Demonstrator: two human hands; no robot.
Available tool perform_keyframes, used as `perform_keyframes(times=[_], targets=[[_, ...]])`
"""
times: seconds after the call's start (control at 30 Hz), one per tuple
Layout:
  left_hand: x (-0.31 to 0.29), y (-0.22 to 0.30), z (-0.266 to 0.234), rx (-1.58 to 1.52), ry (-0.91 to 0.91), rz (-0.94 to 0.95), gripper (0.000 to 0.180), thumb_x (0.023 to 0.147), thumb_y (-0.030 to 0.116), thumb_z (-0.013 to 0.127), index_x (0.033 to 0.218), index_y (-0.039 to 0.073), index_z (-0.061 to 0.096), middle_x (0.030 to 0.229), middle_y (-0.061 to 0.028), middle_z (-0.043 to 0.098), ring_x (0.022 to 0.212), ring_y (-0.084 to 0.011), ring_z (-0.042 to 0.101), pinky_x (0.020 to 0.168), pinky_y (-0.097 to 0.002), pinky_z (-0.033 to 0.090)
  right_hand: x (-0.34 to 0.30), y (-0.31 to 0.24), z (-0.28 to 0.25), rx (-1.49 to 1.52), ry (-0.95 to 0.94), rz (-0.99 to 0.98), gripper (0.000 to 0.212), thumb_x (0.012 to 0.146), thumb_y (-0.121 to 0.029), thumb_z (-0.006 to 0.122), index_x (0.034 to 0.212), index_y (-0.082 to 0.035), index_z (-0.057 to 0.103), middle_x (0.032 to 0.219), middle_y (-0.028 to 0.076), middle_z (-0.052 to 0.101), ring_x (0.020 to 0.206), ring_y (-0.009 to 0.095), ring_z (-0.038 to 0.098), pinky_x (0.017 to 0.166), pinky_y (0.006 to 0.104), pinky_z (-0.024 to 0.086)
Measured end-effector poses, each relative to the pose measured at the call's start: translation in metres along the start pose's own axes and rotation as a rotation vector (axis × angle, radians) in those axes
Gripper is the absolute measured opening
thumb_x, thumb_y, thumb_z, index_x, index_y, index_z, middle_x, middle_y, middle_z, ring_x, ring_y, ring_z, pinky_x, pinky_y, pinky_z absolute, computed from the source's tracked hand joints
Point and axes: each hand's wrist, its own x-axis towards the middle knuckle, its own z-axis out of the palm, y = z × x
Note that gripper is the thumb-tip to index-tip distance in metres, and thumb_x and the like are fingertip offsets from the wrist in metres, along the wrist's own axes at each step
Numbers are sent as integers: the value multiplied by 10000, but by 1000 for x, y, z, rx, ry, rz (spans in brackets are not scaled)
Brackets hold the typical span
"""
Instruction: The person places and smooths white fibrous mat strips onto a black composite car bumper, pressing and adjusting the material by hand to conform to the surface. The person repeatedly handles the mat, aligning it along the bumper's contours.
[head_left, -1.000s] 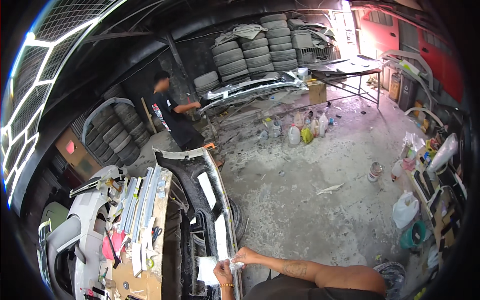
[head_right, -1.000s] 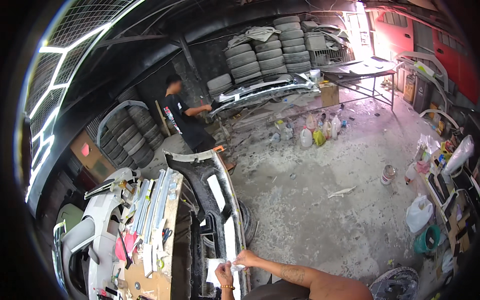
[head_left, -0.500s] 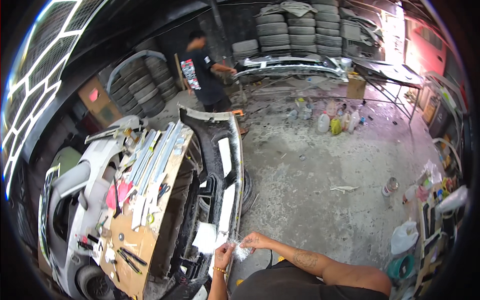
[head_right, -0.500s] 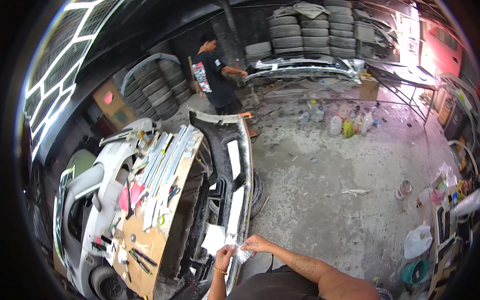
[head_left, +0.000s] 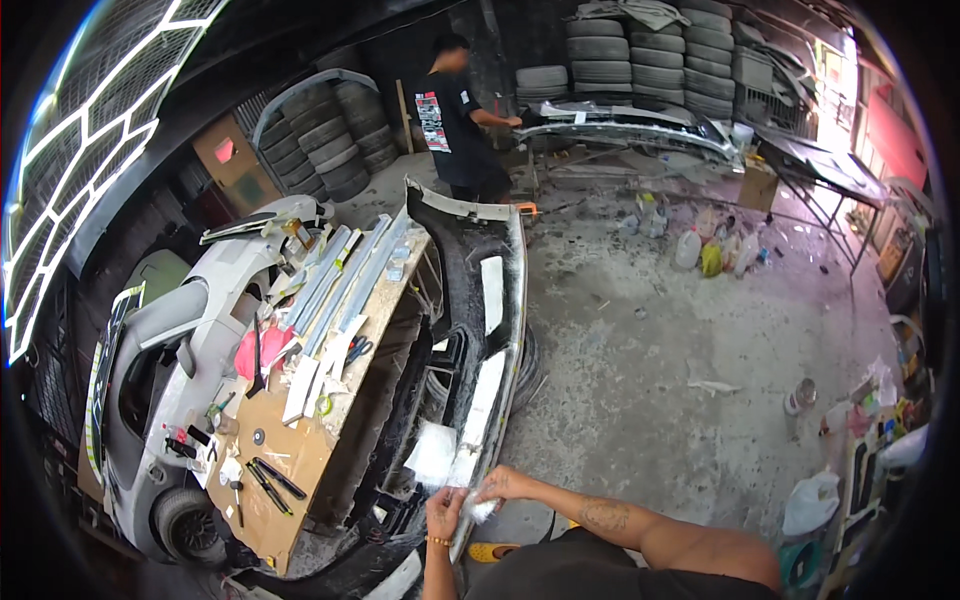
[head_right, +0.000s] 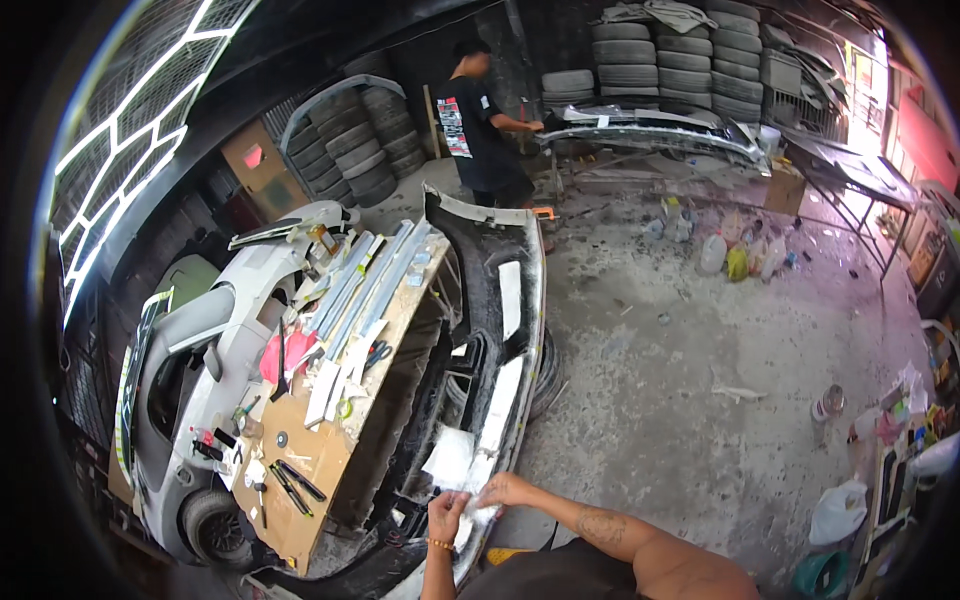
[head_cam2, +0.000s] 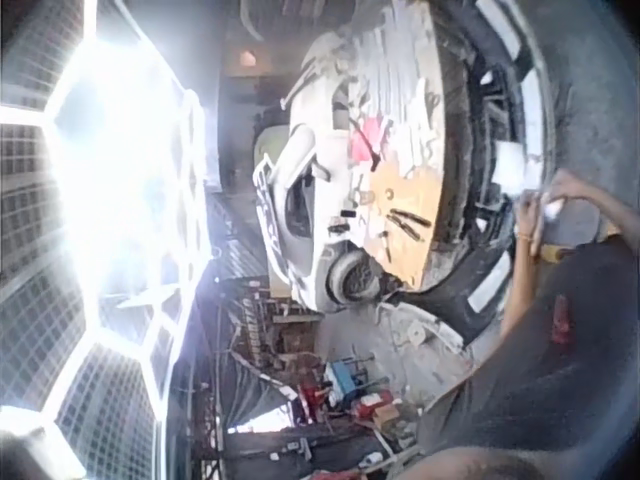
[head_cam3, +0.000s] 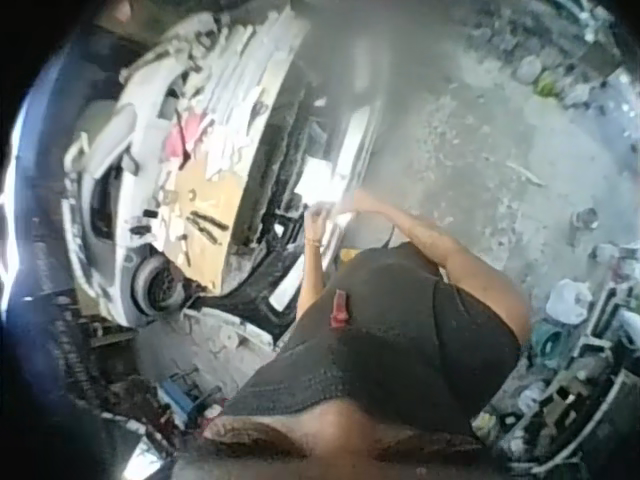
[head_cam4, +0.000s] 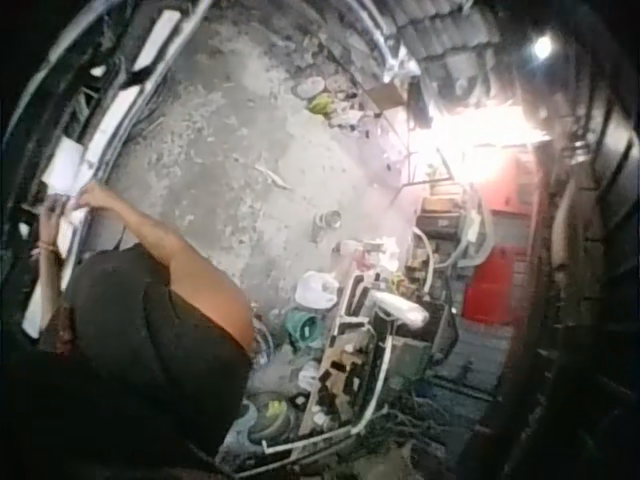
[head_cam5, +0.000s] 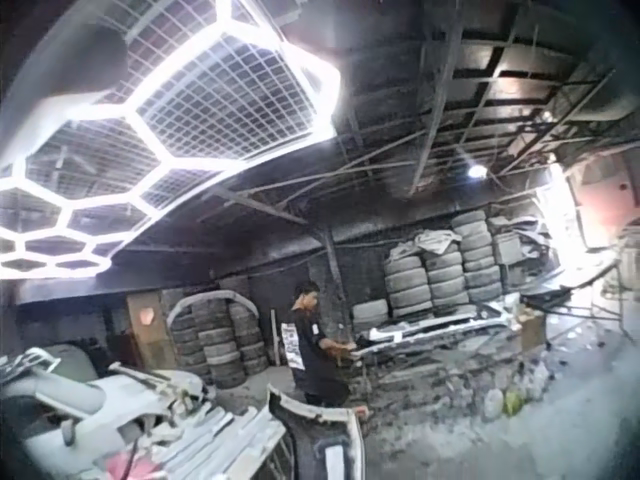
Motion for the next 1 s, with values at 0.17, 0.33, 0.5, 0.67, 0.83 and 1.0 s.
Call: perform_keyframes(times=[0.17,0.33,0.5,0.67,0.83,1.0], targets=[[25,-38,-52,50,115,15,307,904,278,719,821,-16,684,646,32,569,614,-51,454,553,-262,369,56,-14,49,42,156,-33,337,828,-279,823,891,36,722,770,56,681,668,131,671,554,290,593],[42,-60,-87,-55,157,34,343,903,249,700,703,2,571,616,28,495,607,-65,410,545,-278,336,103,-18,65,-104,139,-83,298,869,-277,782,911,14,735,763,58,694,660,144,678,547,293,601],[61,-66,-129,-185,183,55,264,894,241,703,769,14,648,669,42,554,620,-61,434,549,-277,338,144,-26,99,6,221,-40,329,879,-266,768,959,50,721,838,105,711,667,173,687,587,316,633],[87,-51,-160,-267,40,-88,296,921,205,689,695,118,520,649,87,430,611,-46,375,532,-250,298,166,-54,80,-125,102,-175,289,896,-314,745,959,-31,745,723,18,668,602,106,638,535,274,555],[118,-21,-167,-232,-71,-85,217,971,236,645,862,49,635,769,75,551,709,-36,447,618,-246,350,110,-94,-8,-541,-68,45,646,904,-447,699,1417,-93,530,1399,147,559,1240,252,563,1066,386,443],[141,-31,-189,-611,168,-232,195,961,248,673,868,83,625,769,83,551,690,-22,434,601,-222,327,4,-18,-111,-789,-699,935,466,865,-418,722,1215,-111,702,1178,131,702,990,285,698,894,419,548]])
